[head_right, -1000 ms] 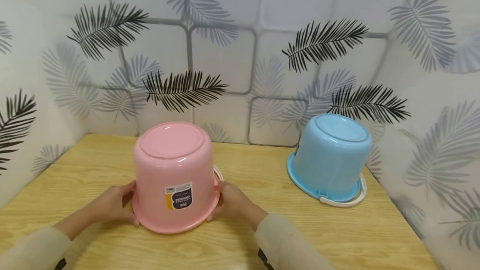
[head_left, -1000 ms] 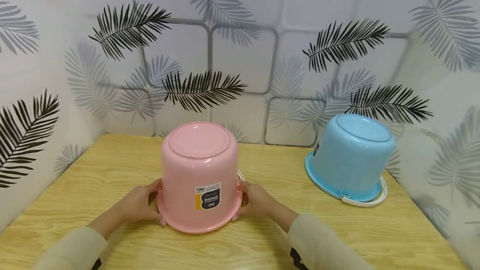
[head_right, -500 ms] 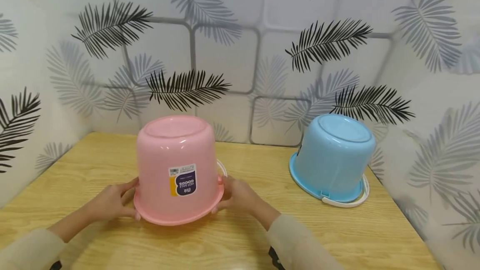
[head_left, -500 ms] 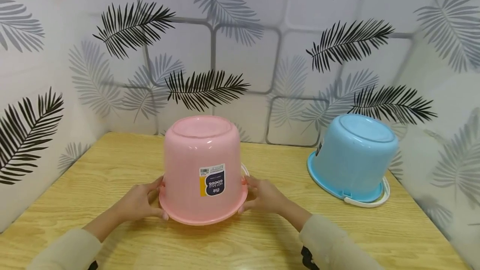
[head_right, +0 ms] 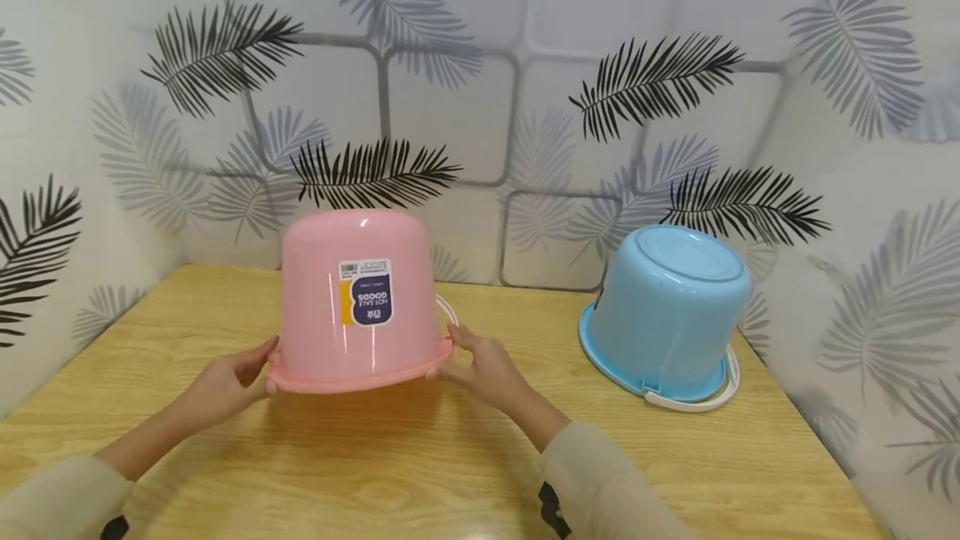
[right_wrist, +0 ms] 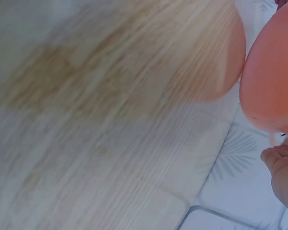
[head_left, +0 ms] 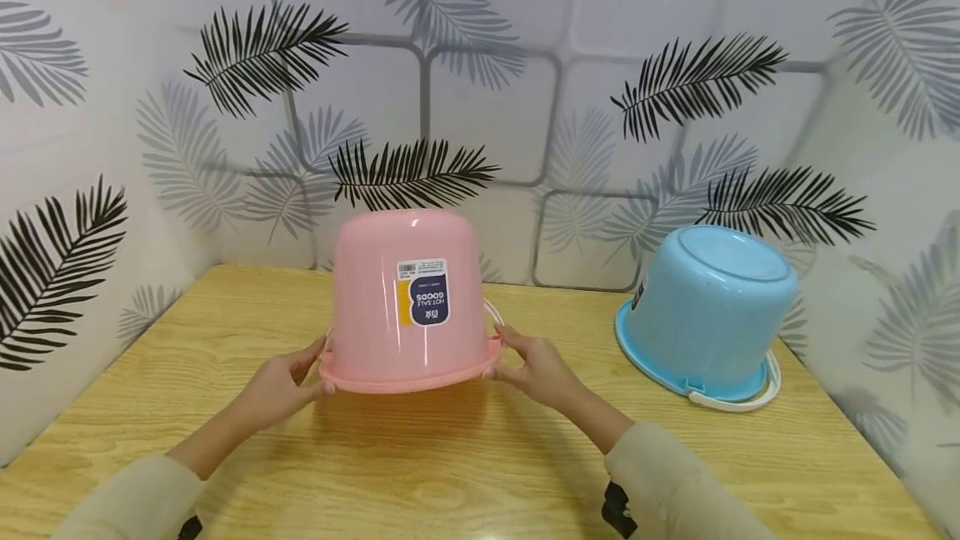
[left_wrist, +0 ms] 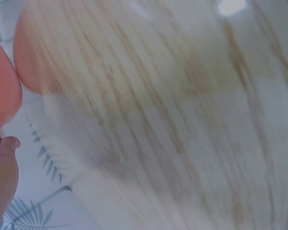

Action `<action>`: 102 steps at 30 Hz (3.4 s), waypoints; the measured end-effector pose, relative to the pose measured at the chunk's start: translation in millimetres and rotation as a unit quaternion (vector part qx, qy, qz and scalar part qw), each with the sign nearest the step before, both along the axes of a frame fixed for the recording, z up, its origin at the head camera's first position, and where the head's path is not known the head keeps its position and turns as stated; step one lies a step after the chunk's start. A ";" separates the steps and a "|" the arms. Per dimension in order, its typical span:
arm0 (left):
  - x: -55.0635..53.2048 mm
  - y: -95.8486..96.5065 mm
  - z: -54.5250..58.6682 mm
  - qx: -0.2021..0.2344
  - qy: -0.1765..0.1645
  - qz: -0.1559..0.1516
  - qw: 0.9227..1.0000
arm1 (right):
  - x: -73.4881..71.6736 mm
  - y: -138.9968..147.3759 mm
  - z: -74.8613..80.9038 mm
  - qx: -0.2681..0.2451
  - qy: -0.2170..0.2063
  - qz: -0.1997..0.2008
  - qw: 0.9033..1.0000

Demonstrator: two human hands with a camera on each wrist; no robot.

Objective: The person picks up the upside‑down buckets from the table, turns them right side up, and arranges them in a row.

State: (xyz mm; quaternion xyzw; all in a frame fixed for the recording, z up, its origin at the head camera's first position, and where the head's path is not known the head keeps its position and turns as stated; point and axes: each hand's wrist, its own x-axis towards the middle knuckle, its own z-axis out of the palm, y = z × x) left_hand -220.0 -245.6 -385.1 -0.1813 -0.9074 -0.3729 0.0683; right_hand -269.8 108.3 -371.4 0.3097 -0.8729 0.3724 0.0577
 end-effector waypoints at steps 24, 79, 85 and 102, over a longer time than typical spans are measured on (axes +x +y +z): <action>-12.7 38.1 -2.3 0.122 0.177 0.172 0.961 | 2.2 -27.1 -1.5 -0.157 0.162 -0.140 0.964; -11.7 32.0 59.2 0.349 0.137 -0.015 0.927 | 21.1 -24.9 45.9 -0.262 0.038 -0.014 0.964; -14.2 29.3 61.8 0.322 0.122 0.011 0.939 | 21.1 -31.9 47.9 -0.276 0.035 -0.022 0.960; -26.6 17.5 58.8 0.345 0.075 0.007 0.936 | 23.2 -48.6 57.2 -0.232 0.042 -0.074 0.969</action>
